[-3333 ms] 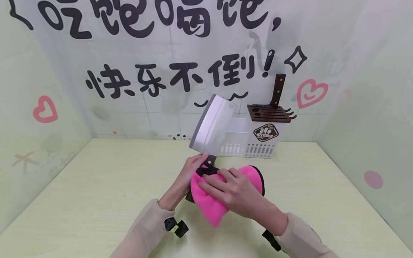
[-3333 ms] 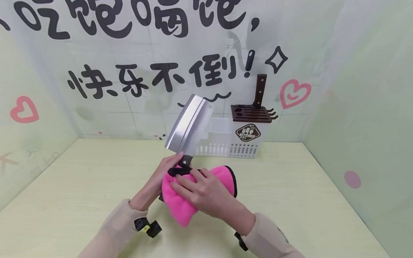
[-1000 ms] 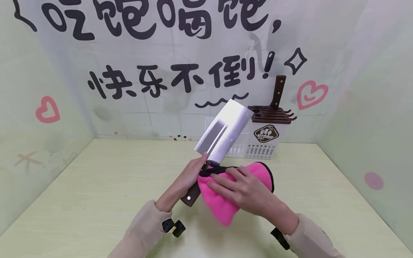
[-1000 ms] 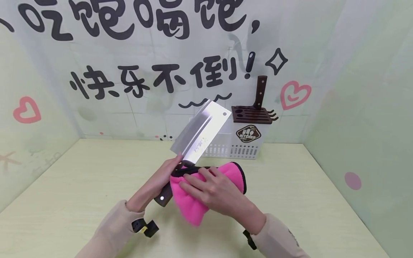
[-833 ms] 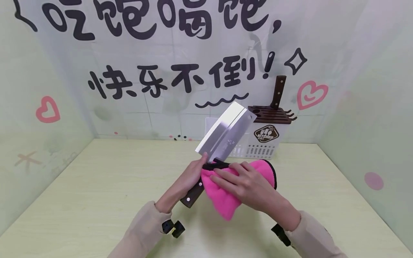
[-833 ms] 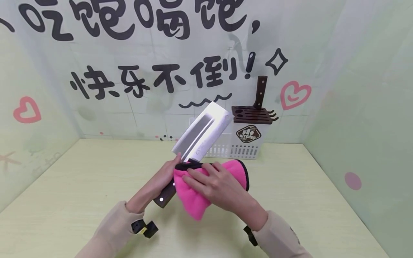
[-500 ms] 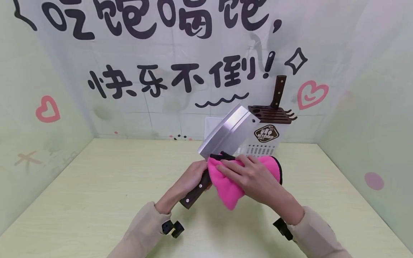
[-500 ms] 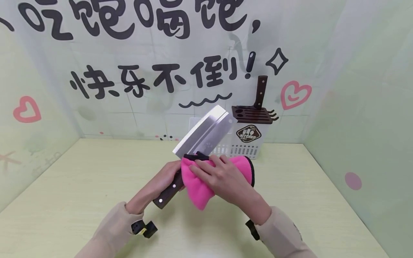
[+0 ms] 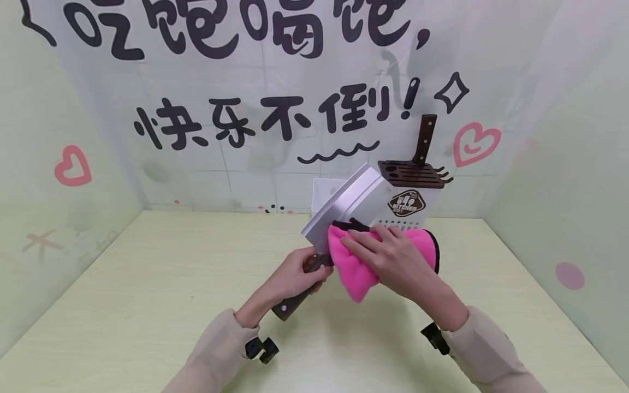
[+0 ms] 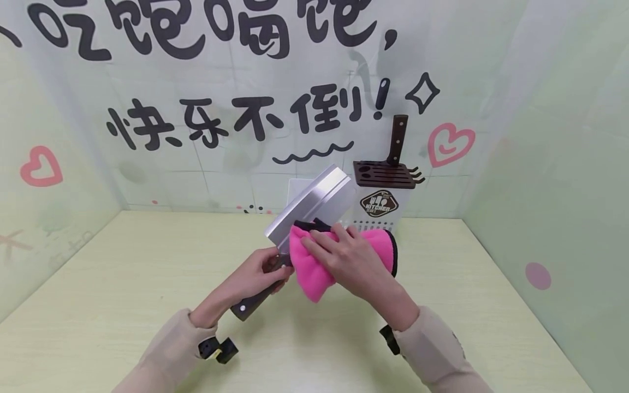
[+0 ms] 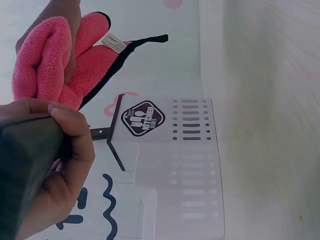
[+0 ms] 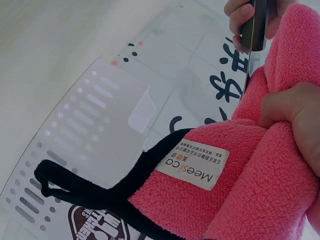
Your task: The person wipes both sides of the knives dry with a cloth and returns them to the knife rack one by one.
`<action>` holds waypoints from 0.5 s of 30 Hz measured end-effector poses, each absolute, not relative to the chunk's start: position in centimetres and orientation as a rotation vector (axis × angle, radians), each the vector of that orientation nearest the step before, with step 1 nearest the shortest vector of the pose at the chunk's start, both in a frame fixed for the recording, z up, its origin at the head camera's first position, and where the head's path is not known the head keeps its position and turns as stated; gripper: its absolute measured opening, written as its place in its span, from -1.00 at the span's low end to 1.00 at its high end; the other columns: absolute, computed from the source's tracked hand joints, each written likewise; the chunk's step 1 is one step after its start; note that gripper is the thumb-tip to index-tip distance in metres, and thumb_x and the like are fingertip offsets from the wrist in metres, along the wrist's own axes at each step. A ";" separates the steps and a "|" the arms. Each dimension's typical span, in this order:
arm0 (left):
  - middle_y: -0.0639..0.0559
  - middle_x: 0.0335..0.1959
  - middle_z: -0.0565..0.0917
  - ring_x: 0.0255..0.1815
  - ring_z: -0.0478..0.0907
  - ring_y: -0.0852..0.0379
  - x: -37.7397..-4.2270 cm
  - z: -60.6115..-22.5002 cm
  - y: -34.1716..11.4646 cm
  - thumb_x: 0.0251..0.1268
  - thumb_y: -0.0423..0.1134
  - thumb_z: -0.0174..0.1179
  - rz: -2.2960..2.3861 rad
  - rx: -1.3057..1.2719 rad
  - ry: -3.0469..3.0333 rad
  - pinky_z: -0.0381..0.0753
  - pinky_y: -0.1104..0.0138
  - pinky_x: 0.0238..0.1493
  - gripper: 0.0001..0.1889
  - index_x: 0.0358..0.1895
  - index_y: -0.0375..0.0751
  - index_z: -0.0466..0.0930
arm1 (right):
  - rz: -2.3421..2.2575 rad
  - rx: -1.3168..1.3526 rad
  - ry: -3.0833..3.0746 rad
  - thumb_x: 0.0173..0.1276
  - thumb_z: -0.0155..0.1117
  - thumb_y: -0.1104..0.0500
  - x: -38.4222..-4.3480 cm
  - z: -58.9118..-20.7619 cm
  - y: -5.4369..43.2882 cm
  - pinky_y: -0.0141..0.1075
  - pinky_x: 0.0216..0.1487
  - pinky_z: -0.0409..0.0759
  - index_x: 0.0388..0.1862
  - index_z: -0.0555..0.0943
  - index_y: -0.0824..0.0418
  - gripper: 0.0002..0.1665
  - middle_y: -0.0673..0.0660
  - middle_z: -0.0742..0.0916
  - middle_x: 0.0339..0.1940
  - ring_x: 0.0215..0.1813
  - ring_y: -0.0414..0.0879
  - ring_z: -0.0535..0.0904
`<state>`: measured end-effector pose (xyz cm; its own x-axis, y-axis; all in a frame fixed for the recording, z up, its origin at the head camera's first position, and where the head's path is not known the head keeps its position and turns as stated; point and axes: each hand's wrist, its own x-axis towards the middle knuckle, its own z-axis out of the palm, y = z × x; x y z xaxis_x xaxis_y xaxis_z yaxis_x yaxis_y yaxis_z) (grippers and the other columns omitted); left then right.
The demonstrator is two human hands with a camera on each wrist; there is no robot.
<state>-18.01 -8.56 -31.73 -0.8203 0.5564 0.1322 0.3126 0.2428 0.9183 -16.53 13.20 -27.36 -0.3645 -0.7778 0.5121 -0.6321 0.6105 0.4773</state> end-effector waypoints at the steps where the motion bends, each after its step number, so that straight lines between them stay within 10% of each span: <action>1: 0.00 -0.65 0.48 -0.66 0.41 0.18 -18.0 -31.7 -8.6 0.24 -0.27 0.02 1.602 0.808 2.301 0.43 0.36 -0.59 -0.80 -0.13 -0.30 0.41 | -0.254 1.099 -2.113 -0.32 0.57 0.13 -16.6 -27.3 13.3 -0.17 -0.26 0.53 0.09 0.50 0.13 -0.16 0.09 0.62 -0.05 -0.20 0.06 0.47; 15: 0.02 -0.70 0.47 -0.69 0.41 0.21 -17.7 -31.6 -8.7 0.19 -0.26 0.12 1.558 0.827 2.324 0.41 0.39 -0.62 -0.80 -0.29 -0.36 0.41 | -0.195 1.025 -2.114 -0.36 0.59 0.16 -18.8 -27.2 15.4 -0.12 -0.29 0.51 0.07 0.51 0.19 -0.15 0.13 0.63 -0.10 -0.23 0.11 0.46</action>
